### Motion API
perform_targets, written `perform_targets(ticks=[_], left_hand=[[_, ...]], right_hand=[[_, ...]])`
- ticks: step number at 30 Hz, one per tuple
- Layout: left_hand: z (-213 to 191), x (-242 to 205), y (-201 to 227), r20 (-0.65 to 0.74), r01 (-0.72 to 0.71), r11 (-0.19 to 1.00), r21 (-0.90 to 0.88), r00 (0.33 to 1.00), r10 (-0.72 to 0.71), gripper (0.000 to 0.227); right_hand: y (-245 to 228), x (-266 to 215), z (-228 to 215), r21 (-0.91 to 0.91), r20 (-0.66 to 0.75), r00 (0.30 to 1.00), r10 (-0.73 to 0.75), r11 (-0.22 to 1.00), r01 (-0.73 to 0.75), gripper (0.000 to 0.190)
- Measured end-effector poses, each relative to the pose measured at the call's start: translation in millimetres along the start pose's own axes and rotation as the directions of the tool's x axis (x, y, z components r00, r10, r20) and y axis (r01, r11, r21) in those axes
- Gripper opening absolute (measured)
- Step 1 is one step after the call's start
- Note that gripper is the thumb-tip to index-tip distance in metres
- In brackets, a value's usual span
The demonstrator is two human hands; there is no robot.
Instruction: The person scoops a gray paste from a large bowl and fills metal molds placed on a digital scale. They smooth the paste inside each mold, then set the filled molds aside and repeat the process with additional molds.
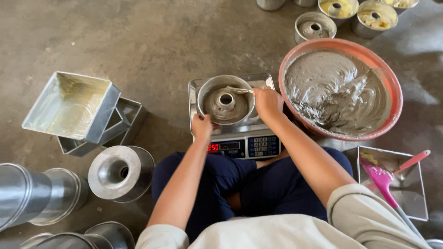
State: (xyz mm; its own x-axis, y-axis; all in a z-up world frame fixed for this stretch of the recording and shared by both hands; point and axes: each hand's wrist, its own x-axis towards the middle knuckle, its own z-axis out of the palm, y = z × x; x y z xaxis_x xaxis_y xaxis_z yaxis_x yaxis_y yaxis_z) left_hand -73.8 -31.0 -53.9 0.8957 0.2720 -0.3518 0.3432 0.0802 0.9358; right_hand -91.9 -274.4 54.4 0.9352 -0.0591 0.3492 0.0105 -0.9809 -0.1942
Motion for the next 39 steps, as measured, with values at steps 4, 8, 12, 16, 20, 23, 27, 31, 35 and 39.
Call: perform_targets(ticks=[4, 8, 12, 16, 20, 23, 27, 31, 35, 39], left_hand=[[58, -46, -29, 0.052, 0.283, 0.777, -0.562, 0.95, -0.308, 0.026], [75, -75, -14, 0.413, 0.57, 0.663, -0.484, 0.818, -0.401, 0.027], [44, -61, 18, 0.004, 0.163, 0.954, -0.251, 0.986, -0.167, 0.039], [14, -23, 31, -0.052, 0.0, 0.988, -0.152, 0.999, -0.008, 0.019], [-62, 46, 38, -0.127, -0.102, 0.905, -0.414, 0.99, 0.053, 0.024], [-130, 111, 44, -0.255, 0.005, 0.927, -0.374, 0.961, -0.108, 0.03], [-138, 180, 6, -0.317, 0.002, 0.914, -0.406, 0.938, -0.143, 0.042], [-63, 252, -3, -0.139, 0.097, 0.915, -0.392, 0.977, -0.163, 0.056], [38, 318, 107, 0.388, -0.095, 0.988, -0.124, 0.911, 0.137, 0.092], [110, 269, 197, 0.535, -0.399, 0.898, -0.185, 0.726, 0.433, 0.079]], right_hand=[[-11, -36, -25, 0.098, -0.014, 0.997, 0.076, 0.992, -0.074, 0.021], [-11, -54, -75, 0.118, 0.09, 0.981, 0.172, 0.976, -0.182, 0.024], [4, -46, -106, 0.353, 0.07, 0.958, 0.278, 0.891, -0.285, 0.026], [1, -32, -101, 0.826, 0.295, 0.885, 0.361, 0.369, -0.426, 0.03], [0, -21, -84, 0.841, 0.54, 0.796, 0.273, -0.145, -0.521, 0.039], [2, -18, -70, 0.836, 0.548, 0.784, 0.291, -0.211, -0.506, 0.04], [7, -16, -45, 0.831, 0.553, 0.756, 0.35, -0.29, -0.474, 0.038], [23, -16, -28, 0.852, 0.521, 0.741, 0.423, -0.306, -0.424, 0.037], [39, -11, -20, 0.845, 0.528, 0.645, 0.552, -0.267, -0.464, 0.04], [38, -10, -18, 0.857, 0.505, 0.699, 0.506, -0.198, -0.476, 0.038]])
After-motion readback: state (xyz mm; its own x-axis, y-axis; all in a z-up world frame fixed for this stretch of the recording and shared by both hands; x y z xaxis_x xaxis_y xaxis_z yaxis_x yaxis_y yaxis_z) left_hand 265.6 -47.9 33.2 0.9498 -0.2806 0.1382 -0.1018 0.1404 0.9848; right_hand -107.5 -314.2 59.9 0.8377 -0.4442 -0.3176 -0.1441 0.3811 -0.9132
